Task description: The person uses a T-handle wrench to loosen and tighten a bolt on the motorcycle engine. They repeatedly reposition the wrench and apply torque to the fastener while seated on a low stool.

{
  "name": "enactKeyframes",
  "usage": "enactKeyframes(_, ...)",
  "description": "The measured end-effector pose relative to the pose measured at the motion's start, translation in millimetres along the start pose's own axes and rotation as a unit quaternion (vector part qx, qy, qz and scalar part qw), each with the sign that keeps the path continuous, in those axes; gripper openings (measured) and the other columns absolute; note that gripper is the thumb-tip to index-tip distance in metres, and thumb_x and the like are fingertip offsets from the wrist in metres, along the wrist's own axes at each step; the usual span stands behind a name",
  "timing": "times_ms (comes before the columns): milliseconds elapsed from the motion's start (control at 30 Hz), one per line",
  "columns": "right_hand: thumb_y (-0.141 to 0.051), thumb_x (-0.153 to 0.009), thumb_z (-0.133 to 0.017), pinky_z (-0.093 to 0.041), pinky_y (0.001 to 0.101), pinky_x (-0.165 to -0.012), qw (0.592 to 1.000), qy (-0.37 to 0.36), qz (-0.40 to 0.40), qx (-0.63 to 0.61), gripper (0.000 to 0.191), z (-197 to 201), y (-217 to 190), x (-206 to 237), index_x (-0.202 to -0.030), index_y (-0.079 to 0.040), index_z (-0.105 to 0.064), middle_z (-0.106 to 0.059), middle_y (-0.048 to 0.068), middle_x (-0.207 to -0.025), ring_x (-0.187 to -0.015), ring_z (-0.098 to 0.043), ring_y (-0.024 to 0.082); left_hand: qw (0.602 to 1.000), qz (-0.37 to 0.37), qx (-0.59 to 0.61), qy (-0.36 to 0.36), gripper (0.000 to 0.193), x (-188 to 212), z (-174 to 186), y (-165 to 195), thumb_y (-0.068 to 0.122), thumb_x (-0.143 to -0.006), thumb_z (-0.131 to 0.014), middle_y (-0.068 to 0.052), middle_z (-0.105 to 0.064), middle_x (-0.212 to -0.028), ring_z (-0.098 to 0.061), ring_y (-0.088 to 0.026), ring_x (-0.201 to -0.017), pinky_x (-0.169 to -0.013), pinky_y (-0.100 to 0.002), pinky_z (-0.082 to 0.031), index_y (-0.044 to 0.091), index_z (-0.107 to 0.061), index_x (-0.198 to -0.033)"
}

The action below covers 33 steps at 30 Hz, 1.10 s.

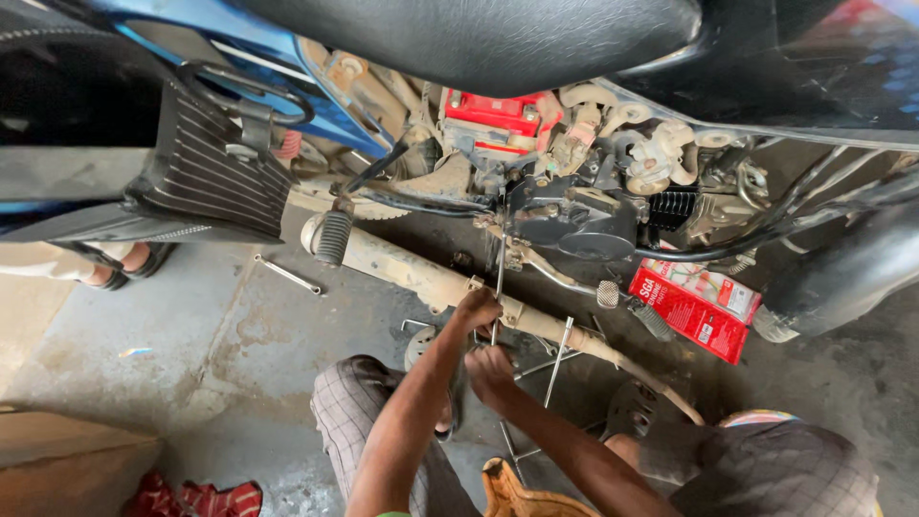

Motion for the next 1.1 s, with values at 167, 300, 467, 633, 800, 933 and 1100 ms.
enactKeyframes(167, -0.043, -0.086, -0.07, -0.05, 0.0486, -0.081, 0.981, -0.089, -0.157, -0.065, 0.037, 1.1, 11.1, -3.5, -0.083, -0.006, -0.07, -0.073, 0.016, -0.089, -0.087, -0.07, 0.034, 0.761, -0.288, -0.579, 0.054, 0.014, 5.4, -9.6, 13.3, 0.017, -0.075, -0.075, -0.007, -0.078, -0.086, -0.077, -0.027, -0.082, -0.071, -0.039, -0.064, 0.011, -0.081, -0.085)
enactKeyframes(300, -0.051, -0.083, -0.073, -0.051, 0.0498, -0.075, 0.978, -0.07, -0.183, -0.077, 0.042, 8.8, 9.2, -5.6, -0.077, -0.009, -0.073, -0.073, 0.016, -0.076, -0.078, -0.071, 0.034, 0.722, -0.333, -0.603, 0.071, 0.016, 4.2, -8.1, 12.0, 0.022, -0.063, -0.08, -0.008, -0.077, -0.082, -0.074, -0.029, -0.086, -0.071, -0.04, -0.062, 0.012, -0.081, -0.075)
enactKeyframes(467, -0.053, -0.081, -0.074, -0.052, 0.0495, -0.069, 0.968, -0.046, -0.208, -0.136, 0.041, -6.9, 22.2, 0.4, -0.075, -0.013, -0.074, -0.071, 0.013, -0.067, -0.067, -0.071, 0.032, 0.757, -0.304, -0.576, 0.053, 0.011, -2.5, -5.4, 2.4, 0.019, -0.069, -0.078, -0.007, -0.077, -0.08, -0.076, -0.025, -0.078, -0.066, -0.039, -0.062, 0.013, -0.081, -0.078)
enactKeyframes(633, -0.053, -0.092, -0.069, -0.053, 0.047, -0.071, 0.97, -0.076, -0.175, -0.148, 0.04, -21.8, 30.5, 5.2, -0.086, -0.014, -0.073, -0.071, 0.01, -0.071, -0.069, -0.071, 0.029, 0.988, -0.088, -0.129, 0.016, 0.034, -5.5, 3.7, -14.7, 0.022, -0.095, -0.062, -0.017, -0.079, -0.074, -0.078, -0.025, -0.062, -0.059, -0.032, -0.063, -0.004, -0.076, -0.077)
enactKeyframes(800, -0.035, -0.09, -0.068, -0.053, 0.0489, -0.073, 0.991, 0.128, -0.02, -0.026, 0.039, 7.2, 15.4, 16.8, -0.114, -0.006, -0.06, -0.074, 0.017, -0.099, -0.08, -0.072, 0.032, 0.997, -0.06, 0.02, 0.052, 0.024, 1.2, 6.9, -10.5, 0.015, -0.089, -0.068, -0.02, -0.077, -0.077, -0.076, -0.027, -0.061, -0.053, -0.035, -0.063, -0.008, -0.073, -0.086)
enactKeyframes(933, -0.033, -0.075, -0.069, -0.054, 0.0452, -0.065, 0.972, 0.216, -0.069, 0.057, 0.059, 26.2, 14.5, 26.7, -0.123, -0.002, -0.054, -0.071, 0.019, -0.094, -0.074, -0.071, 0.034, 0.996, -0.054, -0.006, 0.074, 0.023, 1.5, 7.6, -9.2, 0.015, -0.09, -0.068, -0.019, -0.077, -0.077, -0.076, -0.027, -0.06, -0.05, -0.034, -0.063, -0.008, -0.073, -0.088)
enactKeyframes(1100, -0.033, -0.096, -0.063, -0.058, 0.0437, -0.07, 0.961, -0.045, -0.268, -0.05, 0.053, -0.2, 29.7, 8.0, -0.127, 0.006, -0.045, -0.071, 0.017, -0.086, -0.071, -0.072, 0.032, 0.996, -0.024, 0.003, 0.081, 0.022, 0.0, 6.5, -10.9, 0.015, -0.09, -0.067, -0.017, -0.077, -0.077, -0.075, -0.027, -0.058, -0.047, -0.033, -0.062, -0.006, -0.073, -0.09)
Point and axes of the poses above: each hand's wrist, its own x-axis away from the middle knuckle, its own z-axis out of the back of the hand, y = z × x, the point moved 4 cm from there along -x, towards the middle knuckle
